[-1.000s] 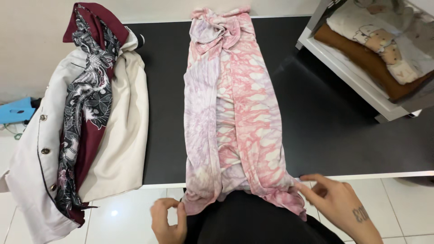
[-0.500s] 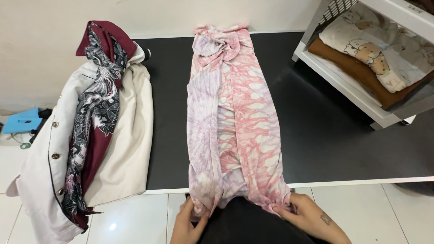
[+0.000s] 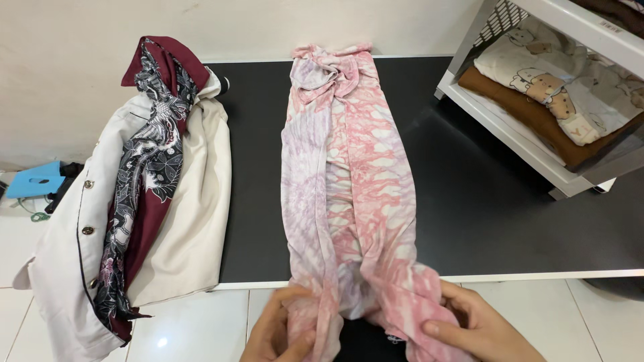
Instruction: The person folds several garments on a black table and places them on a white shelving unit. They fold a white shirt with bear prints, a pink patterned cloth, and a tie-dye shirt, then stack them on the shelf.
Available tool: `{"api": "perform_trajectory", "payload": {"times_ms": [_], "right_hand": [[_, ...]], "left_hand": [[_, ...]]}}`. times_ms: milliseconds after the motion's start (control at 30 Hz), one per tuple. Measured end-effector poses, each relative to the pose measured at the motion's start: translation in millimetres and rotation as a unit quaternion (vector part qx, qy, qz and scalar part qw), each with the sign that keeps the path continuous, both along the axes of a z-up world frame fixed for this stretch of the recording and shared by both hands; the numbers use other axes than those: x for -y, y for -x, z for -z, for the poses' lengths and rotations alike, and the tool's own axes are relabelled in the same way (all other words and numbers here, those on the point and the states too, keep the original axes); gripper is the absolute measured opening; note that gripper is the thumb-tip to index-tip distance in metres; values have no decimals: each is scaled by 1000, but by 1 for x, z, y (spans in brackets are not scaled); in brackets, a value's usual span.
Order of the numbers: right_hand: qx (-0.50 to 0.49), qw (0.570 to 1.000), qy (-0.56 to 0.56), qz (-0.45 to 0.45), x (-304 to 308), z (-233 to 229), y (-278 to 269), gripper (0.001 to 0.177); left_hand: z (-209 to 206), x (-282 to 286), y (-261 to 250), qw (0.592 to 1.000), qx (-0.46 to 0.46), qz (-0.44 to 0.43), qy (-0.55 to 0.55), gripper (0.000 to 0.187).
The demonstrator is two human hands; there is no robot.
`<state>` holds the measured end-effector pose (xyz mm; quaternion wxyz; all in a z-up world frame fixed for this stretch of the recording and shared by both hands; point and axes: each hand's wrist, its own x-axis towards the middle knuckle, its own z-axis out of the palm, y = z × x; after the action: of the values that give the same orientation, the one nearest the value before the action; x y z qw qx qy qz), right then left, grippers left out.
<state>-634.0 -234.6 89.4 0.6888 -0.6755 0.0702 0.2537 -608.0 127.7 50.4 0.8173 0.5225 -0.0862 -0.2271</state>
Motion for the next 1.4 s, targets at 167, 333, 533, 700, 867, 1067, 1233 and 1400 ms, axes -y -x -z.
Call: {"api": "perform_trajectory", "payload": {"times_ms": [167,333,533,700,867,1067,1233,1400], "right_hand": [[-92,947,-307,33,1,-30,-17,66],[12,895,-432,112,-10,-53,-106,68],[-37,884,-444,143,-34,-54,-201,74],[48,947,-288,134,-27,-30,-182,66],[306,941,108,96,-28,-5,-173,40],[450,804,382,80,-22,-4,-235,56],[510,746,428,-28,-19,12,-286,53],[423,839,342,-10,-2,35,-317,22]], "left_hand": [[-41,0,-36,984,-121,64,111,45],[-59,42,-119,962,-85,-81,246,59],[-41,81,-188,950,-84,-168,249,65],[-8,58,-157,987,55,-148,31,49],[-21,34,-153,869,331,-87,-357,32],[-41,55,-231,758,477,-50,-441,57],[-30,86,-301,731,535,7,-424,22],[-16,91,-325,795,439,1,-419,21]]}}
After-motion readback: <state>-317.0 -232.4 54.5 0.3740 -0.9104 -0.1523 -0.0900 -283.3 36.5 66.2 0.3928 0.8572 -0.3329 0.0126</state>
